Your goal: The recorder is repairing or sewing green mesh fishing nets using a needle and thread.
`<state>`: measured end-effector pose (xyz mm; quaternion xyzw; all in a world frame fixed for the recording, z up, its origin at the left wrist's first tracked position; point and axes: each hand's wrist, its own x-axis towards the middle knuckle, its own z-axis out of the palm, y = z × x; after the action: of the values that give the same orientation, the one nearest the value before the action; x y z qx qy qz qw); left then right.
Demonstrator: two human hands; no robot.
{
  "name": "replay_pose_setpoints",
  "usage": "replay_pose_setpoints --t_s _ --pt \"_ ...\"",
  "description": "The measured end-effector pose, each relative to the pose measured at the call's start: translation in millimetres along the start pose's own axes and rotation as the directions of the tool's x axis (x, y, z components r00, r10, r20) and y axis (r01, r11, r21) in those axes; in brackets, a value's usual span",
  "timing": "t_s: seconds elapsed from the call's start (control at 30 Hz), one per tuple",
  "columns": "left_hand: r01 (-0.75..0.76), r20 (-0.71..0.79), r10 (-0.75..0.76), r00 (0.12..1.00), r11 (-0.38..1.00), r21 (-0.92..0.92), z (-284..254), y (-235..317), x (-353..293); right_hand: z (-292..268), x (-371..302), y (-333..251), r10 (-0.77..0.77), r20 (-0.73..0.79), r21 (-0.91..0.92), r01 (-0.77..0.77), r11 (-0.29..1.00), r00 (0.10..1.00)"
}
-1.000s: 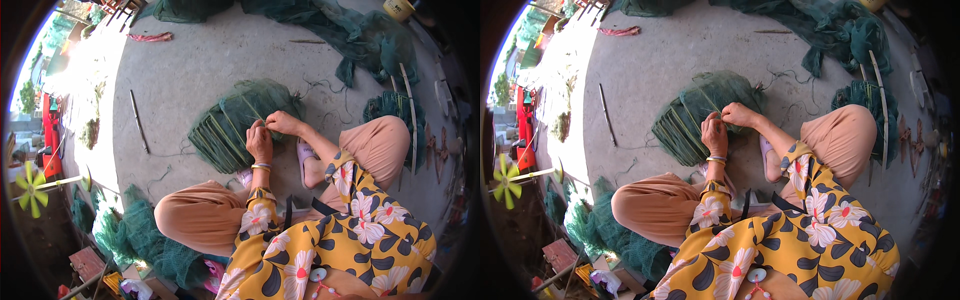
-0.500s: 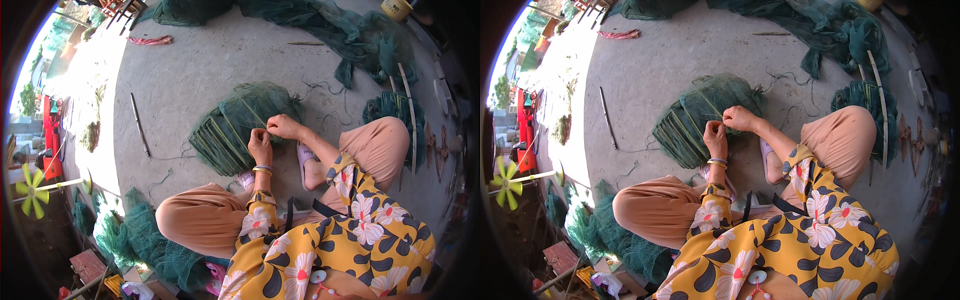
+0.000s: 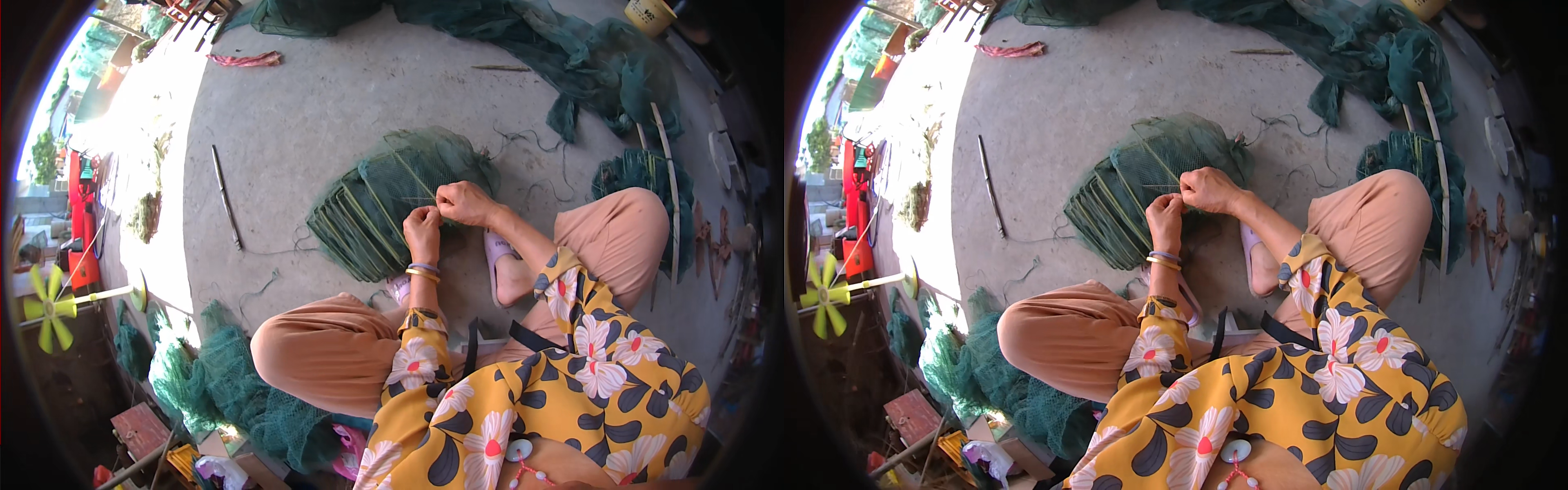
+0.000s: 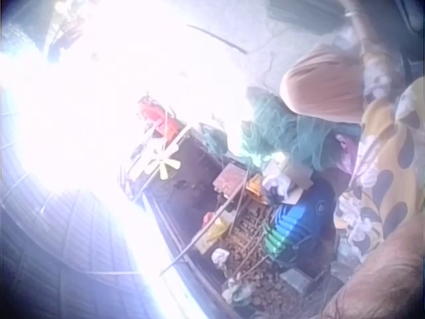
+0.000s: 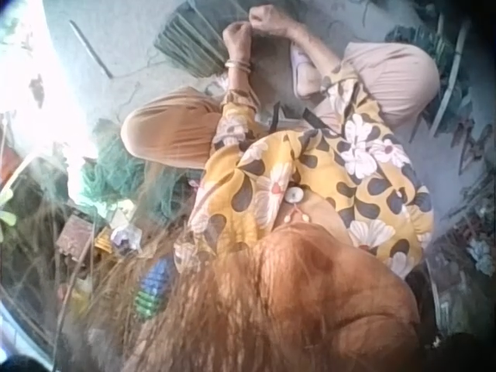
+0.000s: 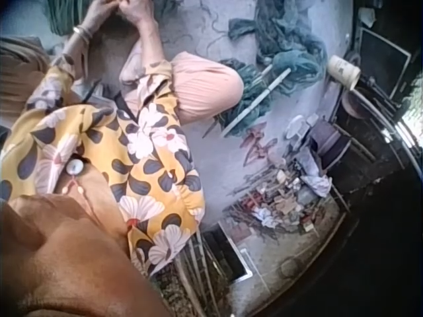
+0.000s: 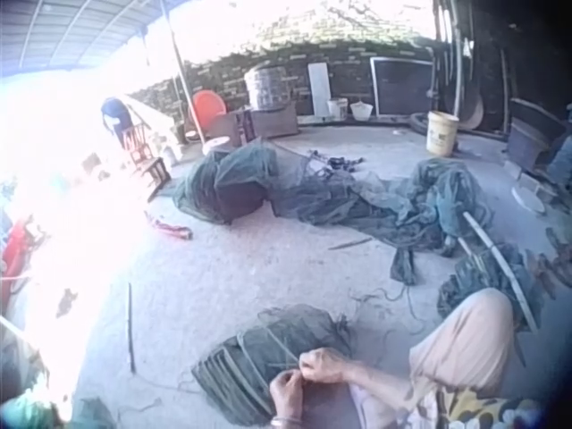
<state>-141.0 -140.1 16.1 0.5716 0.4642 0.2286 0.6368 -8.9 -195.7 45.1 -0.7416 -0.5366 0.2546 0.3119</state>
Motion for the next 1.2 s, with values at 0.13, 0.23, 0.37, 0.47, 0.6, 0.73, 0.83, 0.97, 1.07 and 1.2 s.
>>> replay_pose_setpoints --t_s 0.13,0.23,0.37,0.47,0.6,0.73,0.83,0.97,1.07,1.2 --pt "0.314 0.144 -0.281 0.949 0.894 -0.321 -9.0 1.1 -0.8 2.8 -2.5 -9.6 0.03 -0.113 0.172 -0.01 0.985 0.993" --pt "0.356 0.18 -0.308 0.934 0.837 -0.415 -3.6 9.0 -2.2 -7.1 -10.7 -13.8 0.118 -0.176 0.246 -0.073 0.967 0.977" --pt "0.364 0.205 -0.302 0.931 0.811 -0.459 -3.4 10.1 -1.6 -10.4 -17.5 -21.3 0.16 -0.104 0.242 -0.131 0.961 0.982" --pt "0.379 0.218 -0.31 0.925 0.796 -0.472 0.6 11.1 -2.9 -9.3 -19.3 -18.1 0.162 -0.137 0.226 -0.128 0.966 0.977" --pt "0.336 0.177 -0.286 0.942 0.833 -0.44 1.7 9.4 -4.6 -6.2 -18.3 -16.0 0.161 -0.154 0.183 -0.132 0.974 0.975" --pt "0.199 0.093 -0.176 0.98 0.889 -0.412 10.5 5.7 -6.0 -3.3 -17.9 -8.4 0.152 -0.154 0.13 -0.132 0.983 0.976" --pt "0.158 0.07 -0.142 0.987 0.908 -0.388 12.9 2.8 -7.9 0.6 -16.8 -6.7 0.162 -0.183 0.089 -0.148 0.985 0.97" --pt "0.132 0.044 -0.125 0.991 0.909 -0.396 15.5 2.2 -9.6 10.5 -17.0 -2.2 0.07 -0.281 -0.024 -0.079 0.997 0.957" --pt "0.289 0.112 -0.268 0.957 0.833 -0.473 20.1 11.8 -14.7 13.3 -23.0 8.0 0.041 -0.364 -0.049 -0.063 0.997 0.93" --pt "0.452 0.197 -0.429 0.882 0.648 -0.612 10.0 4.5 -6.8 20.4 -28.5 2.3 0.192 -0.35 0.14 -0.151 0.979 0.917"
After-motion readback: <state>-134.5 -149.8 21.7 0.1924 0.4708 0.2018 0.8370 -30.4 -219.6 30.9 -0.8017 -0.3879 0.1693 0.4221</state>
